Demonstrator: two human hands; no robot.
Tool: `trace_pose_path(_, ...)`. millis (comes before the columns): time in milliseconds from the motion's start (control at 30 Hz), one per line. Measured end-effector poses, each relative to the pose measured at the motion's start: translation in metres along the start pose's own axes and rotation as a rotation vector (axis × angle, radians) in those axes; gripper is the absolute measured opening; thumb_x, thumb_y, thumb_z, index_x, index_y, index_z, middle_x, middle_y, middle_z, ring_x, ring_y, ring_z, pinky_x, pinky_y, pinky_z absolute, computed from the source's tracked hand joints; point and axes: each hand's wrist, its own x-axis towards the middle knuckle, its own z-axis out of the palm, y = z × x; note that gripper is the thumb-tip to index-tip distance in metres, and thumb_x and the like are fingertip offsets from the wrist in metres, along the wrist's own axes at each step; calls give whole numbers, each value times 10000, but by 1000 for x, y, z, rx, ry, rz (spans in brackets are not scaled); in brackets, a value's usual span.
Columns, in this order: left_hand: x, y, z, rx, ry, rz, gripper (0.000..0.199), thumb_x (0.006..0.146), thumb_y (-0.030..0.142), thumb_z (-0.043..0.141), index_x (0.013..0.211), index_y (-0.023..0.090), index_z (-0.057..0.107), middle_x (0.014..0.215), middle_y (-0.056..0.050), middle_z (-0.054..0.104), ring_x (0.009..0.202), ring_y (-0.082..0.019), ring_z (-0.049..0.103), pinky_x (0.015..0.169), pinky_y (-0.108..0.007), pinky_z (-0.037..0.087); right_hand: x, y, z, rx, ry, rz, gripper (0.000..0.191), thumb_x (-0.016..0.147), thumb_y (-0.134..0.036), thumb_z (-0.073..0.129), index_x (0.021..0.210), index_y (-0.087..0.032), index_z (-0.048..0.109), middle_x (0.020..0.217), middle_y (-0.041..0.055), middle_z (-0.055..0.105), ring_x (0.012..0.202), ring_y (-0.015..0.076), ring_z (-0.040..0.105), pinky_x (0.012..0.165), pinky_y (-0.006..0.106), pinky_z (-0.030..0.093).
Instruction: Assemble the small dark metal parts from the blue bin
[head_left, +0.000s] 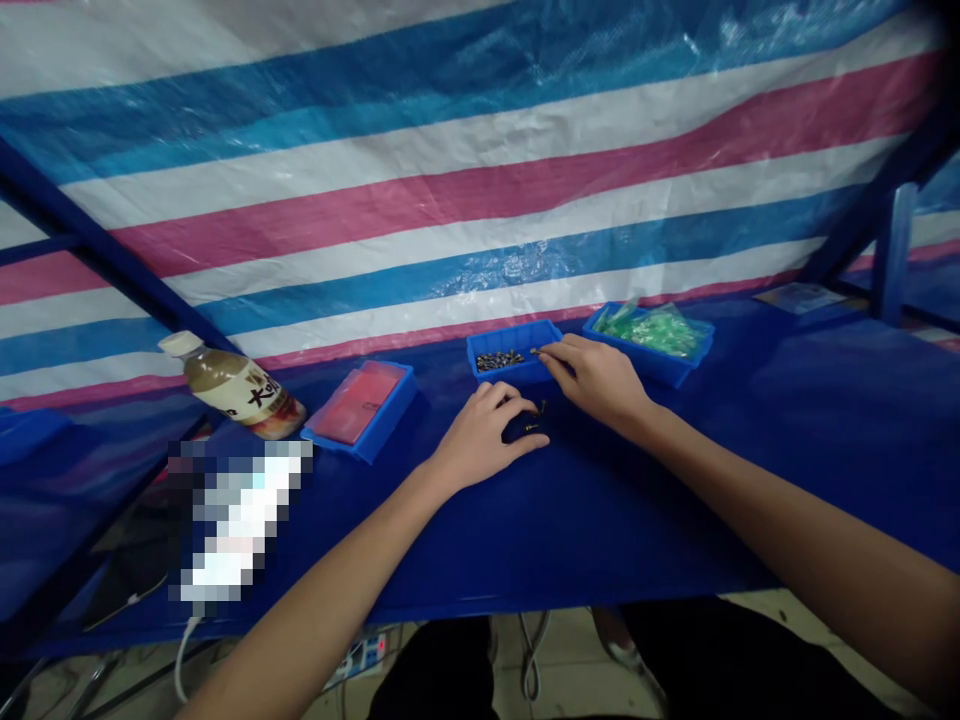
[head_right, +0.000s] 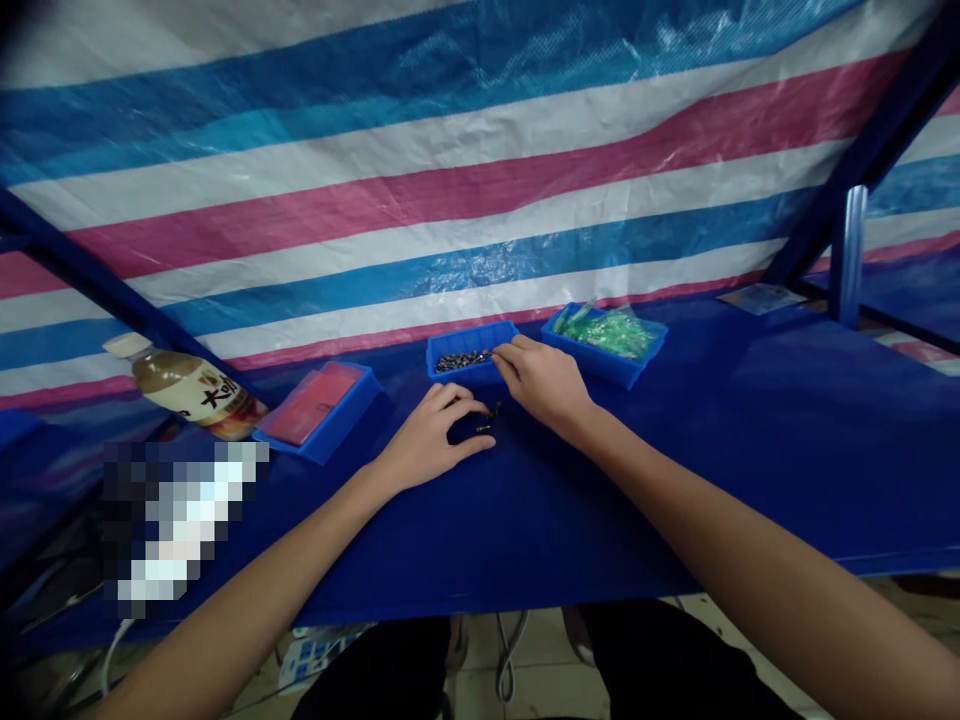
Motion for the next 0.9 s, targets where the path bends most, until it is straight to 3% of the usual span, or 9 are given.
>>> trace_pose_path(233, 0, 0, 4, -27, -42, 11, 211, 906, 374, 586, 1077, 259, 633, 933, -7, 621, 887, -181, 524, 847, -353, 449, 1, 0, 1, -137, -113, 176, 416, 968, -437, 359, 1098, -244, 704, 794, 100, 690, 678, 230, 616, 621, 330, 423)
trace_pose_path(367, 1, -1, 5, -54, -33, 21, 175, 920, 302, 576, 1072, 235, 630, 897, -3, 628, 859, -164, 531, 838, -330, 445, 1, -3, 0, -184, -125, 173, 421, 971, -435, 352, 1263, -269, 606, 843, 102, 712, 703, 248, 642, 633, 339, 436)
trace_pose_path(500, 1, -3, 5, -63, 38, -2, 210, 905, 283, 601, 1109, 235, 609, 901, -5, 630, 884, -170, 546, 808, -314, 464, 1, -8, -3, -127, -115, 44, 418, 979, -424, 356, 1305, -244, 546, 825, 71, 714, 686, 213, 637, 622, 294, 406)
trace_pose_path(700, 1, -6, -2, -49, 313, -50, 116, 901, 256, 606, 1008, 212, 606, 924, -18, 641, 869, -163, 562, 756, -297, 477, -4, -14, -1, 87, -271, -320, 332, 1003, -349, 332, 995, -189, 623, 869, 47, 680, 731, 154, 603, 618, 255, 354)
trace_pose_path(900, 2, -6, -4, -78, 393, -85, 118, 888, 199, 618, 998, 214, 580, 933, -10, 633, 839, -144, 558, 757, -286, 484, -6, -12, 8, 169, -306, -376, 279, 1005, -298, 343, 954, -176, 589, 893, 51, 643, 762, 152, 580, 633, 257, 356)
